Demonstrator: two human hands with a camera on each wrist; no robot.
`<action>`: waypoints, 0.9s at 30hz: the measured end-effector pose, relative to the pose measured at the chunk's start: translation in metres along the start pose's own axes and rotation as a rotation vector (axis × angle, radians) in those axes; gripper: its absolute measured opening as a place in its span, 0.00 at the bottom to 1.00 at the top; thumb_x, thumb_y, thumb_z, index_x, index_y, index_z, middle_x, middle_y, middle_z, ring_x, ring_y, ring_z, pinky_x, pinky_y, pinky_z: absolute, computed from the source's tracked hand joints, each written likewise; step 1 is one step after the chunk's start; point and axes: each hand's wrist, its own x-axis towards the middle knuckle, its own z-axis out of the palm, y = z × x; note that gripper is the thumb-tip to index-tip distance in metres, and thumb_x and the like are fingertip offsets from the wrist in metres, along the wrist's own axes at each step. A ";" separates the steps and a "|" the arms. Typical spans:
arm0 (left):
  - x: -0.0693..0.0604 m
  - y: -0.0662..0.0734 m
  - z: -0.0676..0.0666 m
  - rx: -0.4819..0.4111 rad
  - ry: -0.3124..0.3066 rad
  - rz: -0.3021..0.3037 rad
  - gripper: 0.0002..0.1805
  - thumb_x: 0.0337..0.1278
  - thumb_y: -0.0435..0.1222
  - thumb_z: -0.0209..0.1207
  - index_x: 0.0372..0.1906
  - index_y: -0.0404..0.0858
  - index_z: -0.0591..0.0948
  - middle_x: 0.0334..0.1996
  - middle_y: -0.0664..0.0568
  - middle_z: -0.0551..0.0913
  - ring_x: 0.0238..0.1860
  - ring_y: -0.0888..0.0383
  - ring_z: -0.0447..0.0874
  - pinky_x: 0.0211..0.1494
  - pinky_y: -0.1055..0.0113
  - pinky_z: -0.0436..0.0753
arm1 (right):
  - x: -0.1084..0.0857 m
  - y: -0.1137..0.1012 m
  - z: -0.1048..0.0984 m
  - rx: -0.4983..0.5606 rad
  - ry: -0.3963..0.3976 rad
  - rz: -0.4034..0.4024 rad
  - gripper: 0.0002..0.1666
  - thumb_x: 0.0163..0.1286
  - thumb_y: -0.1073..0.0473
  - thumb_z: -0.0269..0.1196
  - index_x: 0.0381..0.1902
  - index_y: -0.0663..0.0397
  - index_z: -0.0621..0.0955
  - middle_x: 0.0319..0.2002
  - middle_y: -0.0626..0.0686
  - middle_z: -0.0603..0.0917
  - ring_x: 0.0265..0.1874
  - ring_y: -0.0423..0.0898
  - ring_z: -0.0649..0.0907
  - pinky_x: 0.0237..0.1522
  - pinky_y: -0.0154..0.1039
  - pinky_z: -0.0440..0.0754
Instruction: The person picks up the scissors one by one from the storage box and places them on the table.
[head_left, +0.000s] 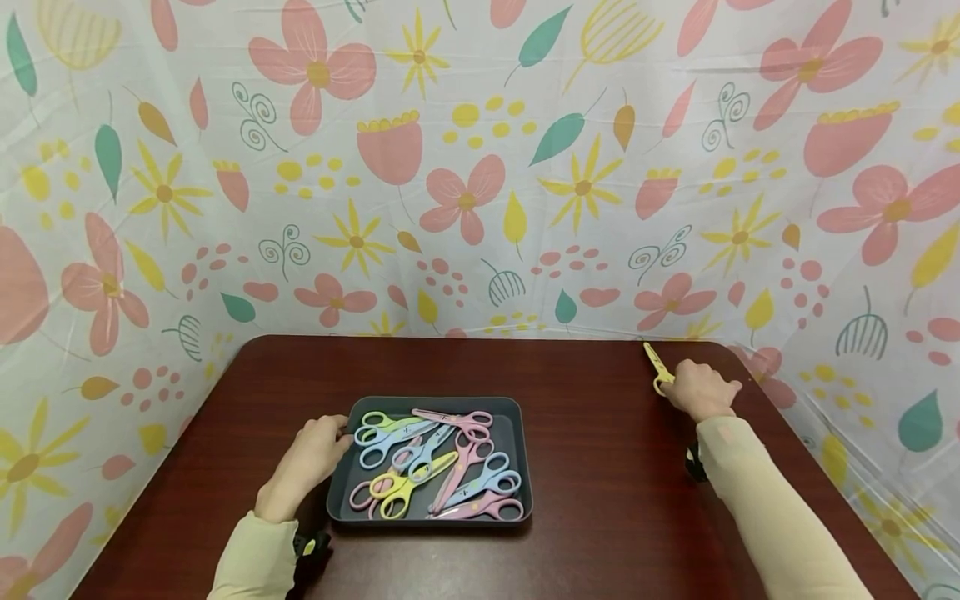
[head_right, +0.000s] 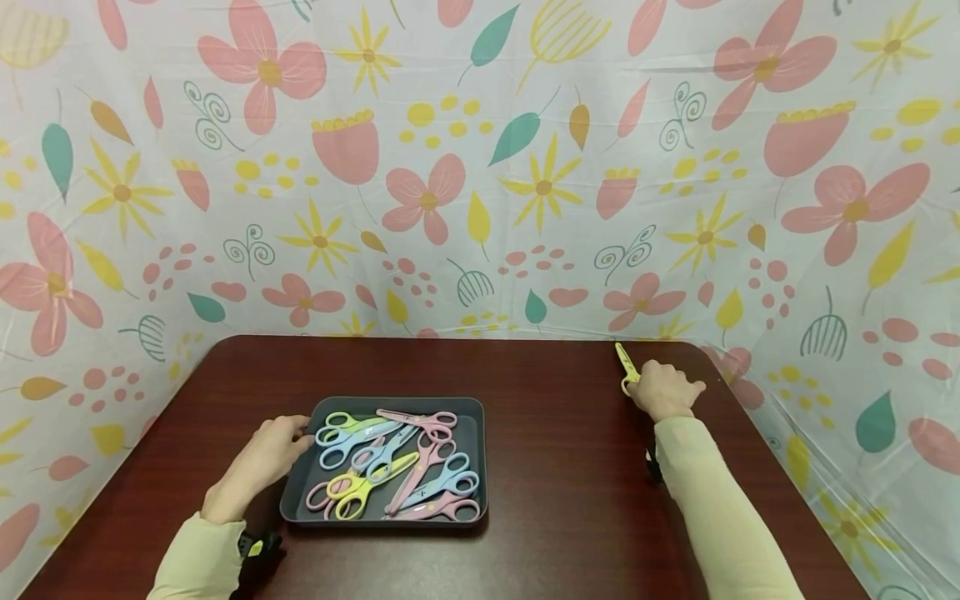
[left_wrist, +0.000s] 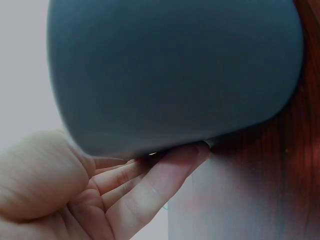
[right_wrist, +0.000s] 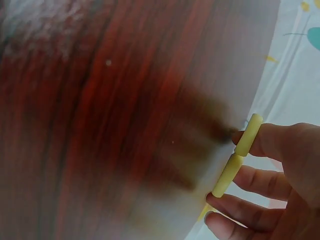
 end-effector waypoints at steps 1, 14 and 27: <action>0.000 0.000 0.000 -0.001 -0.001 -0.001 0.19 0.63 0.28 0.59 0.57 0.23 0.77 0.41 0.38 0.83 0.34 0.53 0.83 0.35 0.57 0.81 | 0.000 0.000 0.000 -0.002 -0.004 0.002 0.24 0.65 0.44 0.62 0.34 0.63 0.80 0.41 0.76 0.79 0.41 0.76 0.76 0.45 0.81 0.54; 0.001 0.000 0.001 0.002 -0.002 -0.008 0.19 0.64 0.29 0.58 0.57 0.23 0.76 0.40 0.38 0.83 0.33 0.53 0.83 0.34 0.58 0.81 | 0.002 -0.008 0.003 -0.016 -0.010 0.028 0.25 0.66 0.46 0.61 0.39 0.68 0.79 0.44 0.78 0.76 0.42 0.77 0.75 0.45 0.80 0.53; 0.001 -0.001 0.001 0.010 -0.002 -0.005 0.20 0.63 0.29 0.58 0.57 0.23 0.76 0.40 0.38 0.83 0.33 0.53 0.82 0.35 0.58 0.81 | 0.001 -0.009 0.004 -0.033 -0.021 0.026 0.22 0.68 0.50 0.59 0.41 0.68 0.78 0.46 0.80 0.74 0.46 0.80 0.70 0.45 0.80 0.53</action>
